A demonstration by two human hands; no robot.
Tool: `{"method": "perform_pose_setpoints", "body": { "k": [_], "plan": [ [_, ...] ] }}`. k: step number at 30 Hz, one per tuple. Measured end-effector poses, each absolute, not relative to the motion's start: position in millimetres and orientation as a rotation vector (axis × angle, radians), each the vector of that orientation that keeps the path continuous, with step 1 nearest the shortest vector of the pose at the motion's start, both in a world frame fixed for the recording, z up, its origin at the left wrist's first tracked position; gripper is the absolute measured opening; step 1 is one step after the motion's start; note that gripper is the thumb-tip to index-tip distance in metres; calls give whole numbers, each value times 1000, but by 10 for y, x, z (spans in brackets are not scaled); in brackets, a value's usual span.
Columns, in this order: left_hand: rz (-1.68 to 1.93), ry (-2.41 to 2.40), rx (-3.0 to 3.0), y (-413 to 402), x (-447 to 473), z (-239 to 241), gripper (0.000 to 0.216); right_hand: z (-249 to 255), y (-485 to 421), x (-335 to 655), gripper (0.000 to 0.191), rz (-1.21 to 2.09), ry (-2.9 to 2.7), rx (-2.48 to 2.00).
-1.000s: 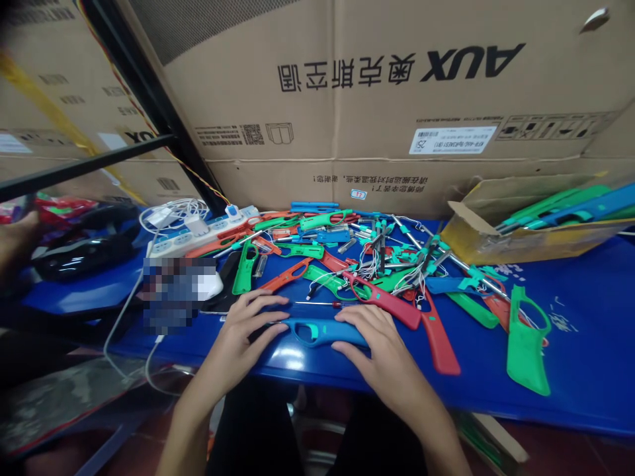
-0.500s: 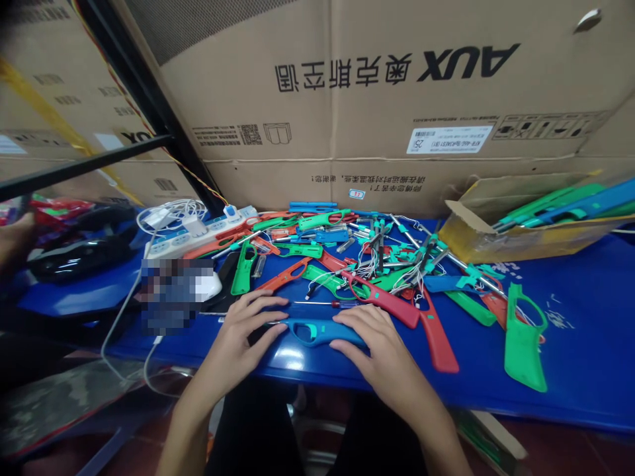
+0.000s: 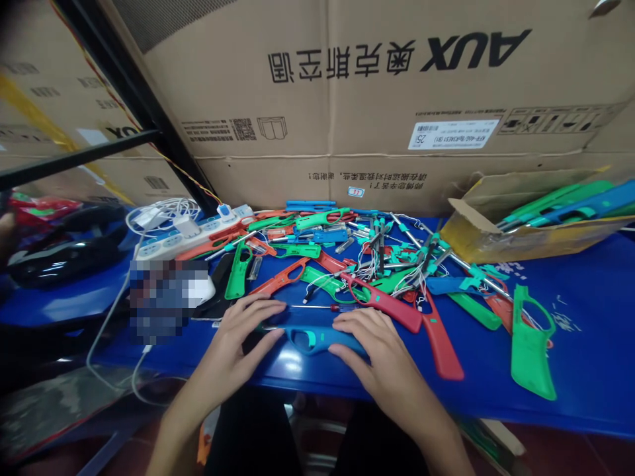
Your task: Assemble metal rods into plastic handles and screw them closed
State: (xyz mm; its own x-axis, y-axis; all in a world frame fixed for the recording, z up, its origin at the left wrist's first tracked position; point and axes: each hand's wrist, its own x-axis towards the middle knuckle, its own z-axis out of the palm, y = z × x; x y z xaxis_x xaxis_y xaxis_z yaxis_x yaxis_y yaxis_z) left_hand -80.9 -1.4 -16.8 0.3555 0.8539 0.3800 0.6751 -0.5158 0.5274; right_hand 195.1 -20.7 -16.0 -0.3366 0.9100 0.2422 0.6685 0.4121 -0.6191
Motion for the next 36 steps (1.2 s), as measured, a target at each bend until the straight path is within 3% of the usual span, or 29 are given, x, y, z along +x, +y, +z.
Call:
{"method": "perform_pose_setpoints", "body": {
  "k": [8, 19, 27, 36],
  "plan": [
    [841, 1339, 2421, 29, -812, -171, 16, -200, -189, 1950, 20, 398, -2167, -1299],
    [812, 1305, 2549, 27, -791, -162, 17, -220, -208, 1860, 34, 2, -2264, -1253],
    [816, 1320, 2529, -3, -768, -177, 16, -261, -277, 1851, 29, -36, -2291, -1266],
    [942, 1309, 2819, -316, -716, 74, 17, -285, -551, 1711, 41, -576, -2350, -1220]
  ]
}}
